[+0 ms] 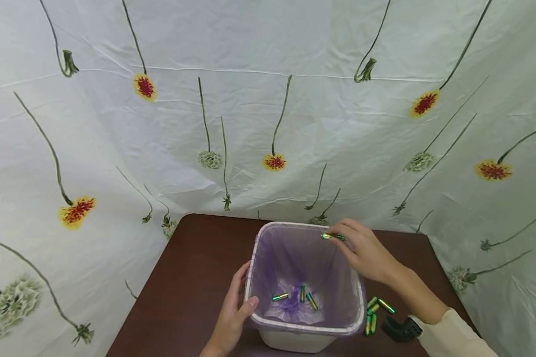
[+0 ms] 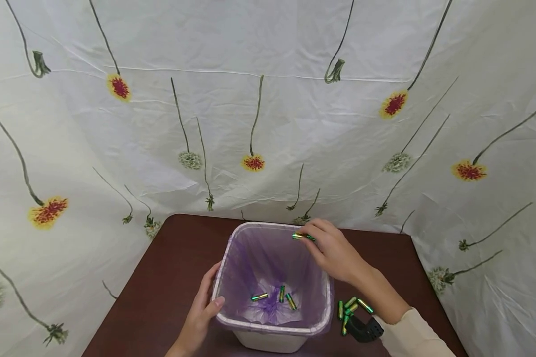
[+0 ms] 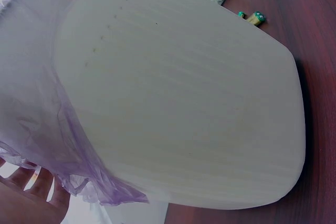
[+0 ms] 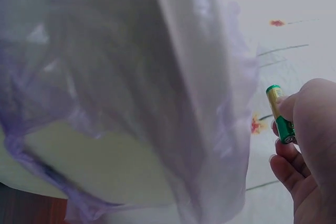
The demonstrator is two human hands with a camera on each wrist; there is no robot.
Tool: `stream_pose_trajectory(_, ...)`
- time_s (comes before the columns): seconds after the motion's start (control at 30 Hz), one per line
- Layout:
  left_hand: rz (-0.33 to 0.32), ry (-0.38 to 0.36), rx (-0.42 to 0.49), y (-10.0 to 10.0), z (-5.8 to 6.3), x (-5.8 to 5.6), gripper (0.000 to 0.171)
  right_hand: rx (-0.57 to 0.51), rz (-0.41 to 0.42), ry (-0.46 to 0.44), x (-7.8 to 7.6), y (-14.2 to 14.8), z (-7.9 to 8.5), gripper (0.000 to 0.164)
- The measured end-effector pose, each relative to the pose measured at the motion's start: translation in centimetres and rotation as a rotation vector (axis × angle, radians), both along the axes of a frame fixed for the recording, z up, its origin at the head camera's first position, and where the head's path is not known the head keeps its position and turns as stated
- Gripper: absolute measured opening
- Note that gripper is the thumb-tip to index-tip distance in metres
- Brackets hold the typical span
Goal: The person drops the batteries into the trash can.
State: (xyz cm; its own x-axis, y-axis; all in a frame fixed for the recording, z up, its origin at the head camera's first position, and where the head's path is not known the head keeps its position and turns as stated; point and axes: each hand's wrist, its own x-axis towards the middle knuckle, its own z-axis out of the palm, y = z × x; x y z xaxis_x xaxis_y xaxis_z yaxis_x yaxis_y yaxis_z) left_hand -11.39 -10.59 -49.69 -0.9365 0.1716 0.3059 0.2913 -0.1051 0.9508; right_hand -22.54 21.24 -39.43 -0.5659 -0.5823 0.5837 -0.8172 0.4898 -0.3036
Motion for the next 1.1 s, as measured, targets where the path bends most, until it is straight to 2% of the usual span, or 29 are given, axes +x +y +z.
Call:
stream_pose_trajectory(0.33,0.004,-0.011,0.004,-0.1,0.1,0.1,0.068,0.051,0.022,0.016,-0.7,-1.2,0.5,0.021)
stream_pose_trajectory(0.7,-0.002,0.000,0.008,0.0,0.0,0.0,0.069,0.104,0.080,0.040,-1.3,-2.8,2.0,0.017)
stream_pose_trajectory(0.93,0.003,-0.021,0.017,0.0,0.0,0.1,0.068,0.119,0.056,0.040,-1.5,-3.0,2.7,0.019)
stream_pose_trajectory(1.1,0.006,-0.013,0.029,0.2,-0.1,0.4,0.069,0.098,0.065,0.059,-1.3,-2.5,2.5,0.022)
